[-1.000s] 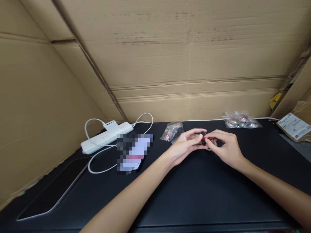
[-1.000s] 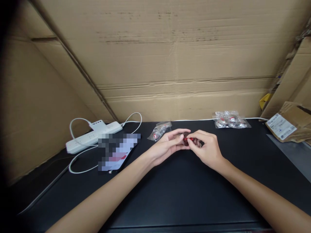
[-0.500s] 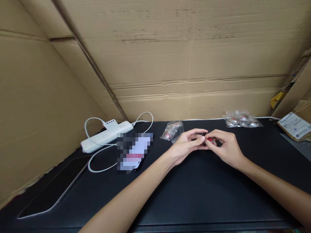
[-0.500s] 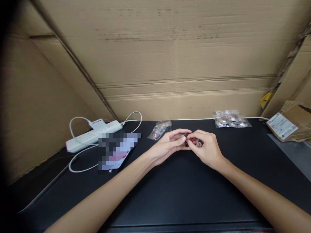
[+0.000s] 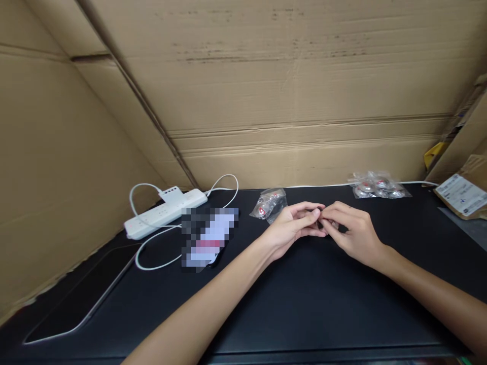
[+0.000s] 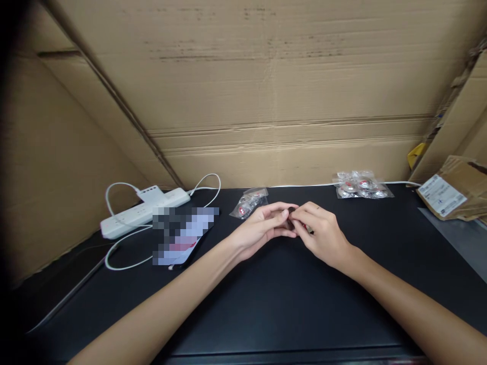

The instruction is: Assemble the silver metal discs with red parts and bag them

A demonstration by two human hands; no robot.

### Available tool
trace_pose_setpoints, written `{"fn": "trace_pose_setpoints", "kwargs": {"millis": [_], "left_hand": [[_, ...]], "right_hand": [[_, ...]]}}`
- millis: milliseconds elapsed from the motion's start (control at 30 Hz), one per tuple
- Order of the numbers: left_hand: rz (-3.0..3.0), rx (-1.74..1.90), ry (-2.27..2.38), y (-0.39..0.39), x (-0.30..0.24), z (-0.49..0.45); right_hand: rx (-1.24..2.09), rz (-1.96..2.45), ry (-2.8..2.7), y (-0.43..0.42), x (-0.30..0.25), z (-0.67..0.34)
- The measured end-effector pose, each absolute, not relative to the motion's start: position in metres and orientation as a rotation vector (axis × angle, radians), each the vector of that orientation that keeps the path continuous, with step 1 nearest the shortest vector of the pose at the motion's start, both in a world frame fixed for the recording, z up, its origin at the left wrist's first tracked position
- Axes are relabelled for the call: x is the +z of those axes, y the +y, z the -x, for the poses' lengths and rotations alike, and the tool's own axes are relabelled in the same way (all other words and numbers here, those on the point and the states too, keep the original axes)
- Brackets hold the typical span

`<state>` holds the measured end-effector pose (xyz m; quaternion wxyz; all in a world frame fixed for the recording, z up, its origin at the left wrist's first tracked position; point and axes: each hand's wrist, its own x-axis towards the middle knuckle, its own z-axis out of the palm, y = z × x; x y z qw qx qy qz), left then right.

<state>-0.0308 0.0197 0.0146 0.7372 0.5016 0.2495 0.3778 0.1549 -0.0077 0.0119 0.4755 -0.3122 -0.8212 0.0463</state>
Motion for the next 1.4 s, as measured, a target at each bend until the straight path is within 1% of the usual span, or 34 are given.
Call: {"fn": "trace_pose_setpoints", "kwargs": {"millis": [67,133,333,467,533,733,833,1000,1100,1400], "left_hand": [[-1.108,0.817,0.564,0.0198,0.0131,0.0312],[-1.108,0.809,0.565,0.0194,0.0119,0.0311],[-1.097,0.867,0.524,0.0154,0.0170,0.0271],[-1.082,0.926,0.495,0.0162,0.0203,0.0267],[-1.082,0.949,0.491,0.0182,0.0200,0.0285],[-1.100,0.944,0.479,0.0218,0.0190,0.0328],[-1.097,0.945,0.493,0.0204,0.0193,0.0311],[-1.059,0.935,0.510,0.0174,0.0185,0.0282],[-1.052,0.926,0.508,0.0178,0.0176,0.0283],[-1.065,0.945,0.511,0.0185,0.0152,0.0271]], "right_hand": [[0.081,0.729,-2.038,-0.0084,0.0108,-0.1545],[0.120,0.741,-2.049,-0.0095,0.0113,-0.1534],[0.344,0.911,-1.885,-0.0111,0.0188,-0.1514],[0.650,0.852,-1.739,-0.0076,0.0188,-0.1524],[0.751,0.824,-1.670,-0.0059,0.0173,-0.1520],[0.823,0.850,-1.573,-0.0031,0.0131,-0.1506],[0.794,0.856,-1.591,-0.0040,0.0122,-0.1518],[0.466,0.909,-1.815,-0.0083,0.0137,-0.1542],[0.343,0.942,-1.825,-0.0094,0.0143,-0.1546],[0.297,0.943,-1.820,-0.0095,0.0151,-0.1530]]}}
